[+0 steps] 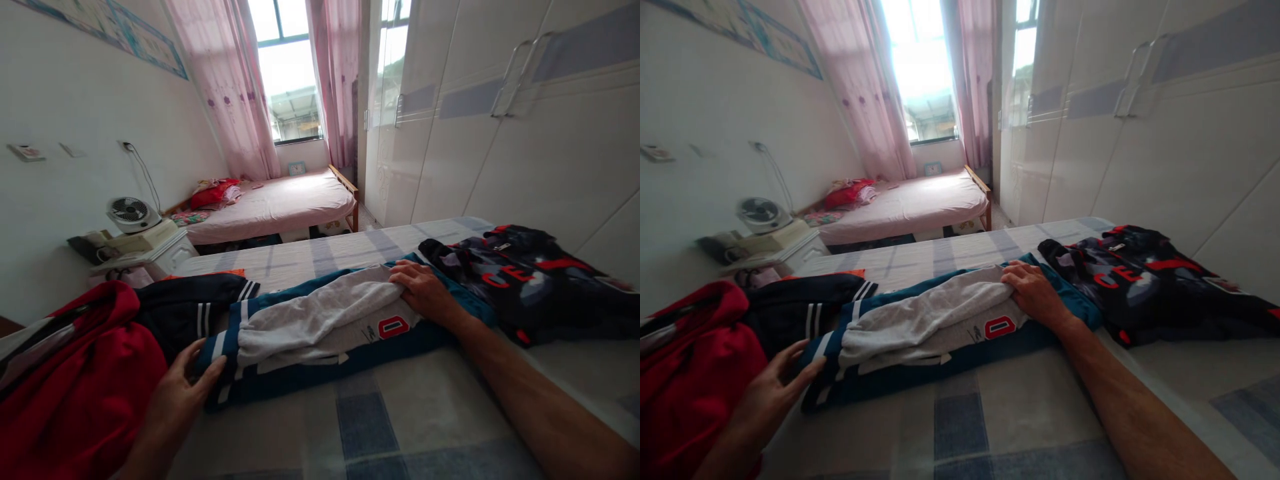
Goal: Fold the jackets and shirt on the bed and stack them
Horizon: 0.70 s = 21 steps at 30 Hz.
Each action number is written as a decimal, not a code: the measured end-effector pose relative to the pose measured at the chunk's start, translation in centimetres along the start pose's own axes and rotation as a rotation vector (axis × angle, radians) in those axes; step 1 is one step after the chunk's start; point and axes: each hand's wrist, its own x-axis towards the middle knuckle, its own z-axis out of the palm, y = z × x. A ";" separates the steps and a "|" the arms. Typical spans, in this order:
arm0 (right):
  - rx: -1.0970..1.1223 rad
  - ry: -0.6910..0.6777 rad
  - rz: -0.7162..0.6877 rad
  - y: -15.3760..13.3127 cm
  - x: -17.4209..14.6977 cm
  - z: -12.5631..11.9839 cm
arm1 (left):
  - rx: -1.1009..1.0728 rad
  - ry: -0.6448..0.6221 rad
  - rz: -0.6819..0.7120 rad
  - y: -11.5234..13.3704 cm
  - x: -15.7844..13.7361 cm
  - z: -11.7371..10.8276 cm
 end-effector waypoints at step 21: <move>0.155 -0.116 0.532 0.5 3.7 -2.6 | -0.070 -0.126 0.030 1.2 3.2 1.6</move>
